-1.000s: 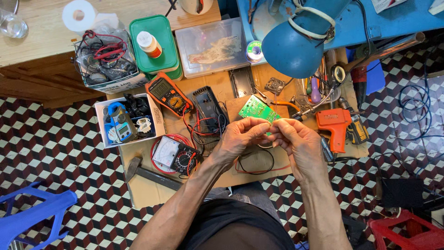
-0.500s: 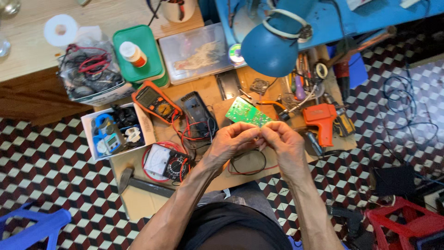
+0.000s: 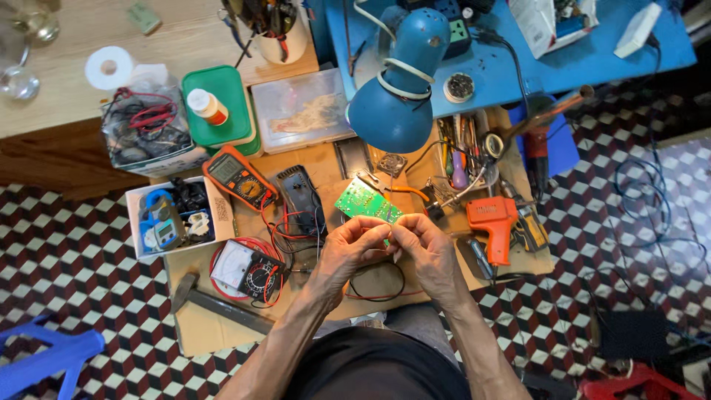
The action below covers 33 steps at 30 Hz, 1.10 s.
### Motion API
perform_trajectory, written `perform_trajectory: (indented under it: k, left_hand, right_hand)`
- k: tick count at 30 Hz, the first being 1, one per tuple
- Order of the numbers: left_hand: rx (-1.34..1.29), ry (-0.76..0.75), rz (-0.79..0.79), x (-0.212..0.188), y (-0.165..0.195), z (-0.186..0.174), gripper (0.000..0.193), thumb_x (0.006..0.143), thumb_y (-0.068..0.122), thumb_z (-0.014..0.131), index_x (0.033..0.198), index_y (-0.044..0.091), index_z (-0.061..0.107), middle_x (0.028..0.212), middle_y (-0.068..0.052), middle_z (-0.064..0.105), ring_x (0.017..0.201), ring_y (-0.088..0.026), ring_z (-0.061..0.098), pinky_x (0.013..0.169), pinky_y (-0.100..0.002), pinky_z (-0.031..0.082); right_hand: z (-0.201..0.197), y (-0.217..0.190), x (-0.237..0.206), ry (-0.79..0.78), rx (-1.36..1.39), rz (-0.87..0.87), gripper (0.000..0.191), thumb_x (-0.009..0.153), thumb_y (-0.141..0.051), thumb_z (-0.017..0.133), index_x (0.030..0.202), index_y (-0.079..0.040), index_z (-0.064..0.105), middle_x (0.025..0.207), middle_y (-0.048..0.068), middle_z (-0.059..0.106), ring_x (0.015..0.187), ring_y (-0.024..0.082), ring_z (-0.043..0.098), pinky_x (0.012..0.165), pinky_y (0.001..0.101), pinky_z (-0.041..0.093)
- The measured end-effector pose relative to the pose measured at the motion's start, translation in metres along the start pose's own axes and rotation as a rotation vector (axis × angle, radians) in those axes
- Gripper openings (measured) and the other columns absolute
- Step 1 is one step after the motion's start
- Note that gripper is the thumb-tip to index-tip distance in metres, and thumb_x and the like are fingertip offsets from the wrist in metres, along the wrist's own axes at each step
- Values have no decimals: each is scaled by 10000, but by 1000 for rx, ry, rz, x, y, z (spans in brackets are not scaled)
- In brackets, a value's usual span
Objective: The person works on a green circuit board at a cluttered workbench, holding and turning it under a desk lamp, then uses a hot air gun on its components. They attach multimeter test leads, adjust an analog meter, and probe the board and wiring to test it.
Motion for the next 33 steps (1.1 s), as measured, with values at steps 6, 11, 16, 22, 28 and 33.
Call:
perform_trajectory:
  k: [6,11,16,22,28,33]
  left_hand:
    - [-260,49,183,25,-31,59,225,997,218,710,1121,31,695,1012,-46,706,899,-94,684,864,-336,606]
    - [-338,228,200,40,-35,90,204,945,202,714,1071,45,685,982,-71,752,850,-136,722,849,-330,608]
    - [17,410,512,28,-29,113,184,968,159,708,1076,11,692,995,-102,780,922,-133,739,872,-284,598]
    - [556,591,752,11,-22,133,133,956,115,740,1081,72,729,970,-43,795,907,-87,760,785,-254,613]
    - [711,558,1052,-4,-12,117,164,949,74,750,1109,75,715,1020,-57,764,950,-101,743,818,-275,608]
    - [449,625,592,10,-10,79,156,950,189,739,1046,68,760,911,-63,789,844,-114,755,741,-273,596]
  right_hand:
    - [-78,-5,17,145,207,-50,183,1017,-179,624,1047,0,649,912,59,693,816,127,672,756,265,557]
    - [-216,38,11,516,-331,28,301,1050,-263,617,1177,8,653,1006,114,704,916,223,671,827,348,532]
    - [-282,125,16,498,-1193,302,749,783,-383,829,1327,49,546,1335,311,521,1274,474,458,1041,570,389]
    - [-283,148,16,496,-1332,341,835,786,-265,790,1475,-27,382,1381,282,473,1277,473,481,1042,594,401]
    - [-262,145,13,599,-1080,281,924,740,-115,799,1521,-44,310,1345,327,461,1174,494,549,991,537,476]
    - [-276,143,4,639,-994,355,864,729,-131,857,1447,-6,394,1285,259,573,1144,421,583,965,524,462]
Point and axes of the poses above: each hand's wrist, its own x-axis towards the middle knuckle, its own z-axis out of the palm, y = z × x, the point moved 1 cm from there along x, towards the middle knuckle
